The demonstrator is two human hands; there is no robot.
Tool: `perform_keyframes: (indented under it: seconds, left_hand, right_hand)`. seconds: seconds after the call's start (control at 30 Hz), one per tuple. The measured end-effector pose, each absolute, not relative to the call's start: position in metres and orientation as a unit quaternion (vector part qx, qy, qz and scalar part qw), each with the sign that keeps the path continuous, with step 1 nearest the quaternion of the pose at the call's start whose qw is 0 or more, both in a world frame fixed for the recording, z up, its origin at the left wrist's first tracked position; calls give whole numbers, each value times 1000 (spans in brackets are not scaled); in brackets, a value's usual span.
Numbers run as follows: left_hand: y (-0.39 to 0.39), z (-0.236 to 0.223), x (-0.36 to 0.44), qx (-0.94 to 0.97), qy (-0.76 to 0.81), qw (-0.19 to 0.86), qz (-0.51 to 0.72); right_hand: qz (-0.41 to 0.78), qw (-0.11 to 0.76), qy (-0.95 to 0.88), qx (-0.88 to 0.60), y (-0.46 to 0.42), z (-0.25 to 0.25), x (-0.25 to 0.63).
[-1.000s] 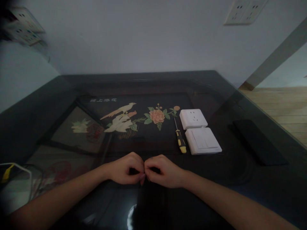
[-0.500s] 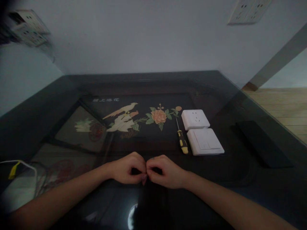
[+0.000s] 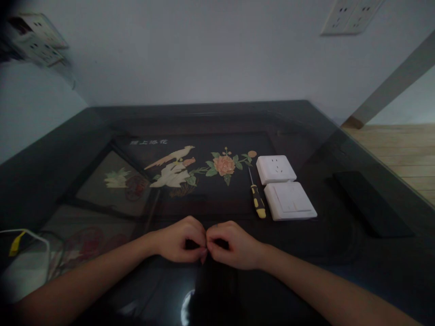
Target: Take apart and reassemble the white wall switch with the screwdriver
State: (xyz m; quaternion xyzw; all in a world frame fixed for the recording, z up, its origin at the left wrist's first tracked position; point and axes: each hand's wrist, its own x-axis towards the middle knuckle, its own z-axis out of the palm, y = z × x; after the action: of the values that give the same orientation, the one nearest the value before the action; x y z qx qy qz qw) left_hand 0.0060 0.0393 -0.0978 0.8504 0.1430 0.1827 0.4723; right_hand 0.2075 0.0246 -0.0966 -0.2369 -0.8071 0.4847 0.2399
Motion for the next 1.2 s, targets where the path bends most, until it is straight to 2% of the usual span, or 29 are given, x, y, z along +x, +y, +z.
perform_keyframes:
  seconds: [1.2]
  left_hand:
    - [40, -101, 5, 861, 150, 457, 166]
  right_hand:
    - [462, 230, -818, -254, 20, -99, 207]
